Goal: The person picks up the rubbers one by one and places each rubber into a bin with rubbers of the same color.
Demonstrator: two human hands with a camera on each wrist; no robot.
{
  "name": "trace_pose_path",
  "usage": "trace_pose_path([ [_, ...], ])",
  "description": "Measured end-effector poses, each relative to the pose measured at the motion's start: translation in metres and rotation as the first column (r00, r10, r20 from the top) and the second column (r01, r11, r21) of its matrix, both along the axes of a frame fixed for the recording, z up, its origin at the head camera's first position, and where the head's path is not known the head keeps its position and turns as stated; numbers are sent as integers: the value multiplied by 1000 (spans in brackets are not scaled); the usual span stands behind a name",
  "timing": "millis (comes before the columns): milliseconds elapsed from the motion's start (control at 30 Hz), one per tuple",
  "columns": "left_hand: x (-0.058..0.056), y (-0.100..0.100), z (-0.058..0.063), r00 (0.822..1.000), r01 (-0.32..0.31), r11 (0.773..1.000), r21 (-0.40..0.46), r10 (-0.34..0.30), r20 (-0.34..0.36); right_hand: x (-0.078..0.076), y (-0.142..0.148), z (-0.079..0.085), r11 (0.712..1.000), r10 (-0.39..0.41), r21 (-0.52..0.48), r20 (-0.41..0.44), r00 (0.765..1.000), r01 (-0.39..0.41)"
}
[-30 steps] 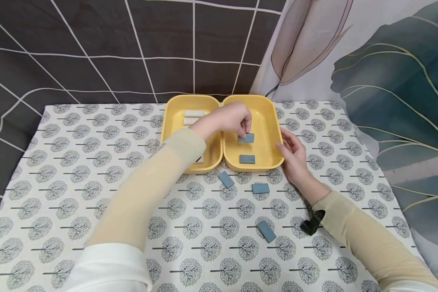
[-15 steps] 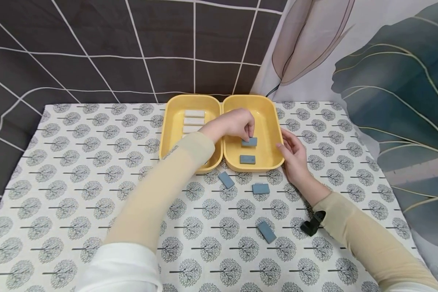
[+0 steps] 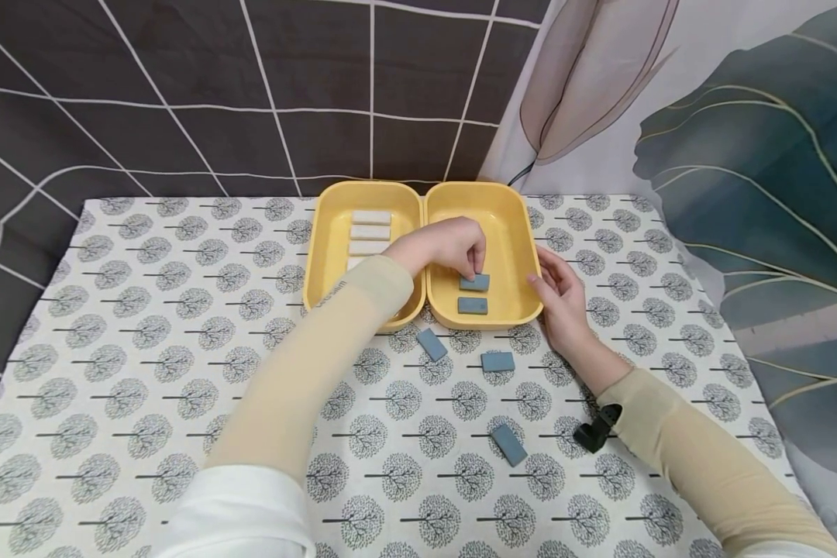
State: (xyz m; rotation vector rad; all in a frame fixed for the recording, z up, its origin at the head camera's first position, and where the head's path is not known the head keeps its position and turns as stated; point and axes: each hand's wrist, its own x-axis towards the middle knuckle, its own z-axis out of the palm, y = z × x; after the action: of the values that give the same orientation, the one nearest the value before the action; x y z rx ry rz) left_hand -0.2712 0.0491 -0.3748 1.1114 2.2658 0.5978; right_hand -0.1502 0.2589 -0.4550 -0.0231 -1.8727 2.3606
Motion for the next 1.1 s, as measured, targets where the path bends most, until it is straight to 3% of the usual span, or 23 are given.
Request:
trace_pose_path([
  [233,2,0,0,999,19,998,-54,-21,-42,0,-1,0,1000,-11,13,4,1000,11],
  [700,0,2,-6,999,32,998,-61,-33,-18,0,-2,1,1000,-6,10,5,1000,6],
  [1100,0,0,-4,998,21,993,-115,-27,-53,-1,-2,1,1000,-13,9,2,1000,13],
])
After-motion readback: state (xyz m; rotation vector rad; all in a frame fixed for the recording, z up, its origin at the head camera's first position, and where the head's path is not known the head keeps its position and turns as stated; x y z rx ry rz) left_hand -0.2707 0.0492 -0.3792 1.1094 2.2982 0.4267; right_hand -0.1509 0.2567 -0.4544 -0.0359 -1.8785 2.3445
